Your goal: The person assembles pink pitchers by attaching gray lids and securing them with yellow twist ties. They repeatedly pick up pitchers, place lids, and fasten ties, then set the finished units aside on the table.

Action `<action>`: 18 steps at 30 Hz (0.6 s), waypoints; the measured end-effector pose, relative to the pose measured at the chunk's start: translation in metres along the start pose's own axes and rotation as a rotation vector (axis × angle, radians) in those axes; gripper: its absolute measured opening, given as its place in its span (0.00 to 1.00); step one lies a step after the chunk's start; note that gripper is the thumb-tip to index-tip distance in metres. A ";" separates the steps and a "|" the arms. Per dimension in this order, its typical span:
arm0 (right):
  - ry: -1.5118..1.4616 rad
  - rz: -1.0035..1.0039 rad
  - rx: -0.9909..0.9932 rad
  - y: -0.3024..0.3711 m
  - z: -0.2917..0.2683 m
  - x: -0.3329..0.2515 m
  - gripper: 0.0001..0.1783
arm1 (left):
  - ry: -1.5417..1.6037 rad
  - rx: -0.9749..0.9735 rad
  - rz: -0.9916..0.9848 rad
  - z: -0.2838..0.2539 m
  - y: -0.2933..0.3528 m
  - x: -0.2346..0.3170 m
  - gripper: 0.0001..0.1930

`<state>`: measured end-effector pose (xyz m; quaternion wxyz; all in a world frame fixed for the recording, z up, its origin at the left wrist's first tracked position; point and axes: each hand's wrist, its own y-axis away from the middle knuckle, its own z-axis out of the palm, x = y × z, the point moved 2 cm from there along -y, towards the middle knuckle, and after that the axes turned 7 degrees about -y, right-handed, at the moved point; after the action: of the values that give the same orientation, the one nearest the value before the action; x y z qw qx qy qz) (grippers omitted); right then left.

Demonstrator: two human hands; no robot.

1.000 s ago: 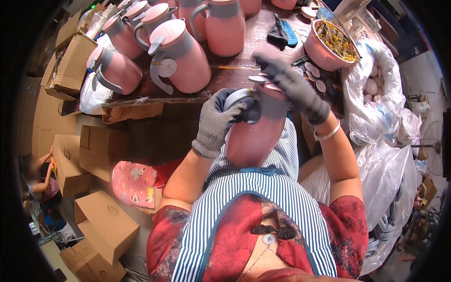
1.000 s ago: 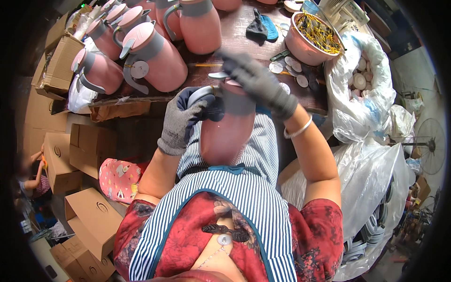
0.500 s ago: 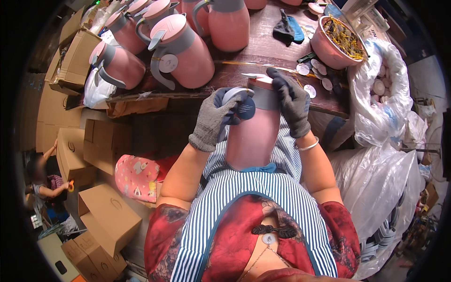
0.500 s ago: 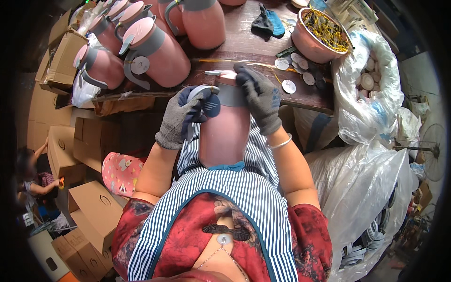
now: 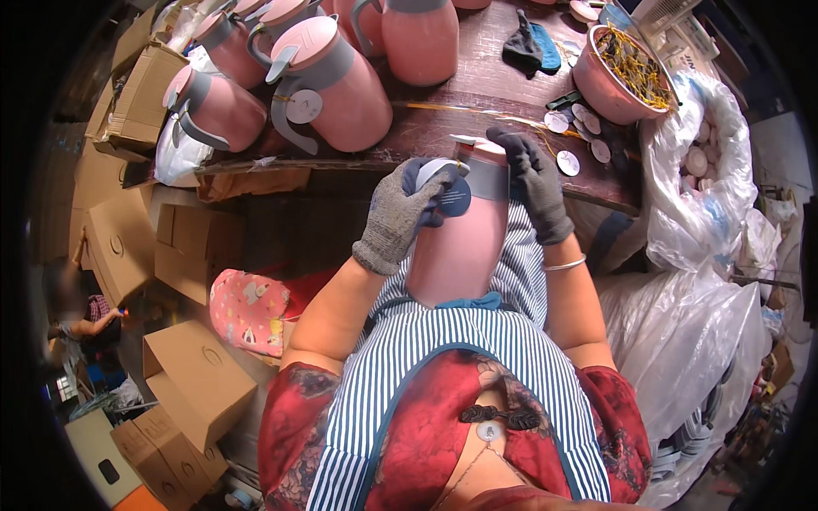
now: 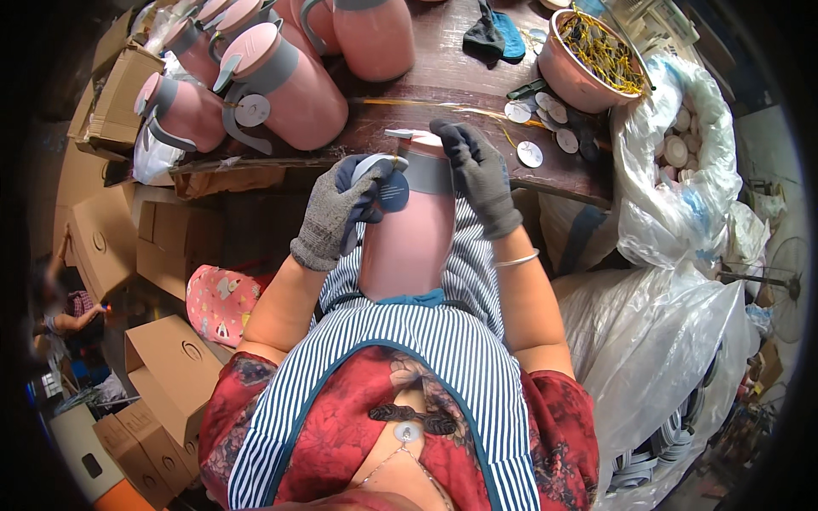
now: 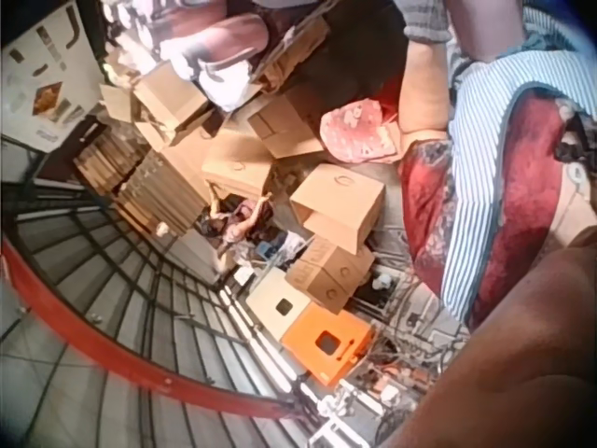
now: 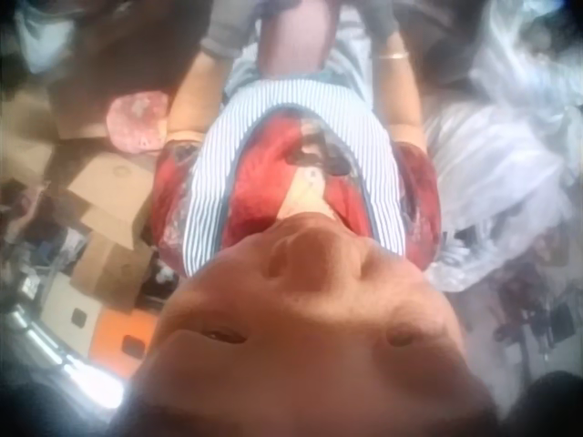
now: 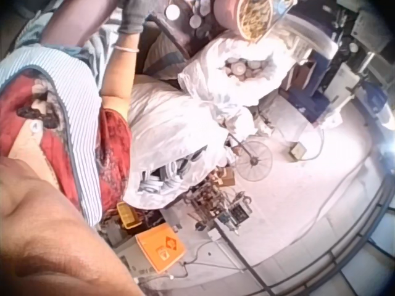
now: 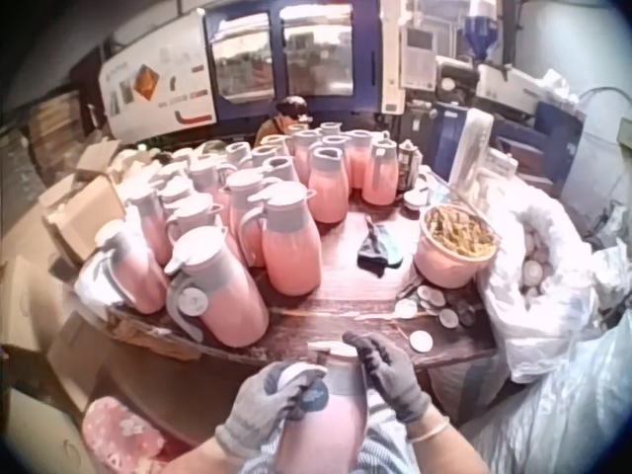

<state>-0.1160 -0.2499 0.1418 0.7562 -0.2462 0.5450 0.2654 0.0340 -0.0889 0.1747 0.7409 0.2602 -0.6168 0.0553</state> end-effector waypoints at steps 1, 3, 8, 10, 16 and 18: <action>-0.093 0.033 -0.034 0.000 -0.003 0.004 0.23 | -0.011 0.002 0.005 0.001 0.000 0.002 0.14; 0.305 -0.263 -0.052 0.011 0.007 0.001 0.27 | -0.033 0.006 0.014 0.003 0.000 0.008 0.14; 0.241 -0.120 0.079 0.006 0.003 0.003 0.17 | -0.086 0.033 0.020 0.008 -0.004 0.005 0.15; -0.009 -0.025 0.051 0.000 -0.014 0.022 0.17 | -0.078 0.013 0.026 0.007 -0.003 0.006 0.14; 0.048 -0.155 0.106 0.048 0.015 -0.028 0.70 | -0.382 0.163 0.622 -0.007 0.014 0.016 0.23; 0.225 -0.255 0.038 0.052 0.015 -0.015 0.71 | -0.329 0.089 0.684 0.004 0.028 0.038 0.28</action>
<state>-0.1443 -0.2030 0.1561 0.7224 -0.3271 0.5957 0.1276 0.0278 -0.0763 0.2192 0.5585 0.0765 -0.7758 0.2835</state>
